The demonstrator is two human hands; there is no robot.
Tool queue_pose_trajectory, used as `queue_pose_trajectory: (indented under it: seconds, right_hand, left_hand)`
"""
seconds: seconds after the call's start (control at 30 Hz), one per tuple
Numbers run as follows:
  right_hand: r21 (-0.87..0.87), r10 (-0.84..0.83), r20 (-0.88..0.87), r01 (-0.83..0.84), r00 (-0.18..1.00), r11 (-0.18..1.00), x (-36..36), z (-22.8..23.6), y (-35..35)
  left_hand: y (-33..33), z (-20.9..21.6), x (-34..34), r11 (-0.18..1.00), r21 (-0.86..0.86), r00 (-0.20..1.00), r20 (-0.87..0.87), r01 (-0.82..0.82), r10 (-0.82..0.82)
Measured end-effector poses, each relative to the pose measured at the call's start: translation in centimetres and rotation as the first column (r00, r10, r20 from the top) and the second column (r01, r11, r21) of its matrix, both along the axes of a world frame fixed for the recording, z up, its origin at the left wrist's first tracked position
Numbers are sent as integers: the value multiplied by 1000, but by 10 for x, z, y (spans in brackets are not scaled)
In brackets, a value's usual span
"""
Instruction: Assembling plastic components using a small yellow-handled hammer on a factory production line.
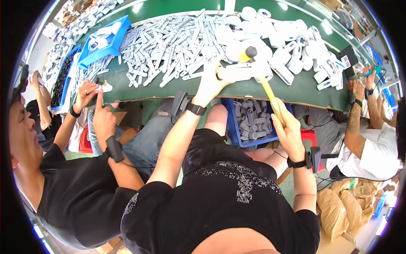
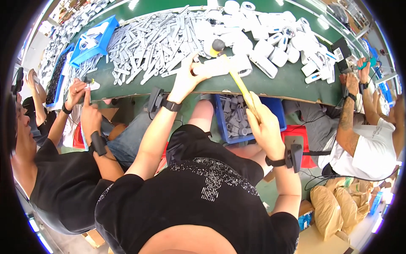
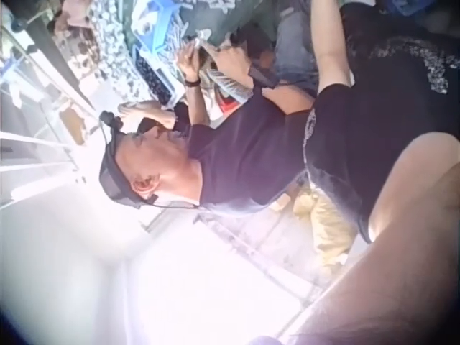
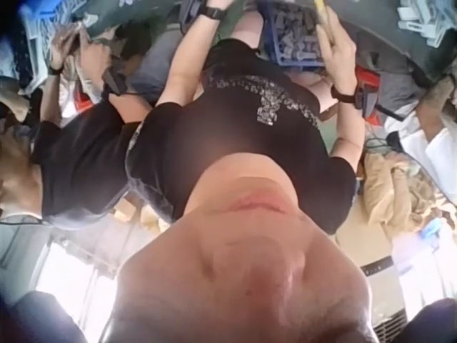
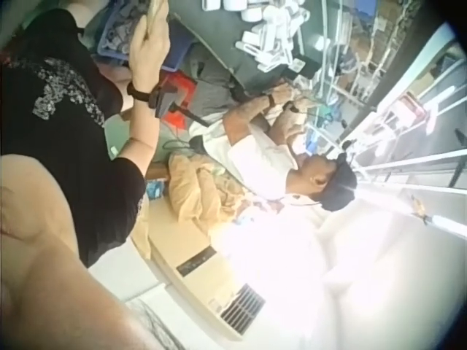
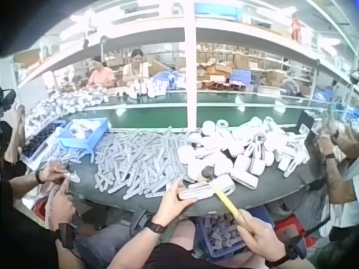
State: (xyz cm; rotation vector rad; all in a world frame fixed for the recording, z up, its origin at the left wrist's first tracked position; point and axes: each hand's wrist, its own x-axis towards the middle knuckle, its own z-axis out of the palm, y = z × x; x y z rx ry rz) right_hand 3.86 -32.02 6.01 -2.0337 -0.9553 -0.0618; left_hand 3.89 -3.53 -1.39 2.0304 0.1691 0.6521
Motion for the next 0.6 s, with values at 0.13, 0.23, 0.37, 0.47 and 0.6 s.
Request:
queue_pose_trajectory:
  seconds: [0.13,0.23,0.37,0.47,0.6]
  right_hand:
    - [-83,111,5,-111,994,990,2,-17,12]
    - [-71,85,-2,-85,996,994,-4,-5,15]
    - [-75,95,5,-94,996,993,-3,-9,17]
    - [-144,93,10,-91,996,986,-7,-6,16]
    - [-74,96,53,-92,994,993,-5,-28,14]
  left_hand:
    - [-5,-4,-2,989,-134,997,29,-67,72]
    - [-7,-1,-3,989,-147,997,72,-20,30]
    - [-5,-1,1,986,-164,998,65,-13,24]
    - [-5,-11,-2,998,-4,990,130,-59,59]
    - [-8,-5,1,975,-223,998,62,-14,28]
